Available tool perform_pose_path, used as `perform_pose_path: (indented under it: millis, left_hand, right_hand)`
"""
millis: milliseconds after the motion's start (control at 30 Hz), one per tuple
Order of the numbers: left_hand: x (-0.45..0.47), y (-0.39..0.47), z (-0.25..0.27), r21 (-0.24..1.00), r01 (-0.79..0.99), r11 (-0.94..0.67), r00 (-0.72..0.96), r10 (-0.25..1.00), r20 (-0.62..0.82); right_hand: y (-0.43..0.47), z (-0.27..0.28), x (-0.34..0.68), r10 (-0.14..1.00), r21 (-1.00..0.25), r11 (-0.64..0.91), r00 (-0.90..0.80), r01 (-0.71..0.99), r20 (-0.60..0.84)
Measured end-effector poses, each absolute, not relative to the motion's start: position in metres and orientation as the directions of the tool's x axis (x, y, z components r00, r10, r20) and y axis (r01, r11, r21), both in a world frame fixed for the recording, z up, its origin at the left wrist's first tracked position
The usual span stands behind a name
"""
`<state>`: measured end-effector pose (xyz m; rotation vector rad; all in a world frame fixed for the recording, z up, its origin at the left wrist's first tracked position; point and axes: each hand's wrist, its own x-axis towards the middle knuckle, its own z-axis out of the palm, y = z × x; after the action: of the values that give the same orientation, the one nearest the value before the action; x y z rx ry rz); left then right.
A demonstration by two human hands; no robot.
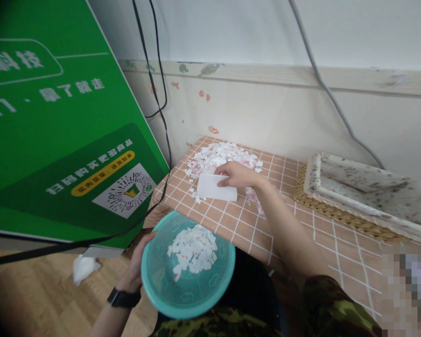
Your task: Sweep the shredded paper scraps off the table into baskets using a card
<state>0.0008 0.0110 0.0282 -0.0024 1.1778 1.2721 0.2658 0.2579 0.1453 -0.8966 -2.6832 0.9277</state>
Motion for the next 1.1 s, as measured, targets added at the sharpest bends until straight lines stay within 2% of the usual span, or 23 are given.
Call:
perform_pose_path:
  millis: [200, 467, 667, 733, 867, 1100]
  left_hand:
    - [-0.002, 0.010, 0.024, 0.582, -0.729, 0.361, -0.157, 0.739, -0.655]
    - [-0.005, 0.010, 0.019, 0.588, -0.734, 0.339, -0.156, 0.758, -0.633]
    - [-0.006, 0.008, 0.019, 0.572, -0.738, 0.358, -0.129, 0.757, -0.640]
    - [-0.005, 0.009, 0.021, 0.575, -0.737, 0.355, -0.131, 0.760, -0.637]
    - [-0.004, 0.010, 0.024, 0.580, -0.730, 0.362, -0.136, 0.754, -0.642]
    - [-0.004, 0.010, 0.025, 0.568, -0.734, 0.371, -0.130, 0.745, -0.654]
  right_hand:
    - [0.260, 0.143, 0.262, 0.692, -0.494, 0.652, -0.717, 0.575, 0.079]
    - [0.259, 0.145, 0.266, 0.631, -0.544, 0.659, -0.775, 0.519, 0.025]
    - [0.270, 0.139, 0.273, 0.726, -0.510, 0.624, -0.681, 0.592, 0.097]
    - [0.270, 0.138, 0.272, 0.719, -0.505, 0.624, -0.691, 0.596, 0.073]
    - [0.269, 0.141, 0.276, 0.659, -0.575, 0.625, -0.752, 0.527, 0.027]
    - [0.272, 0.150, 0.289, 0.703, -0.556, 0.611, -0.709, 0.564, 0.053]
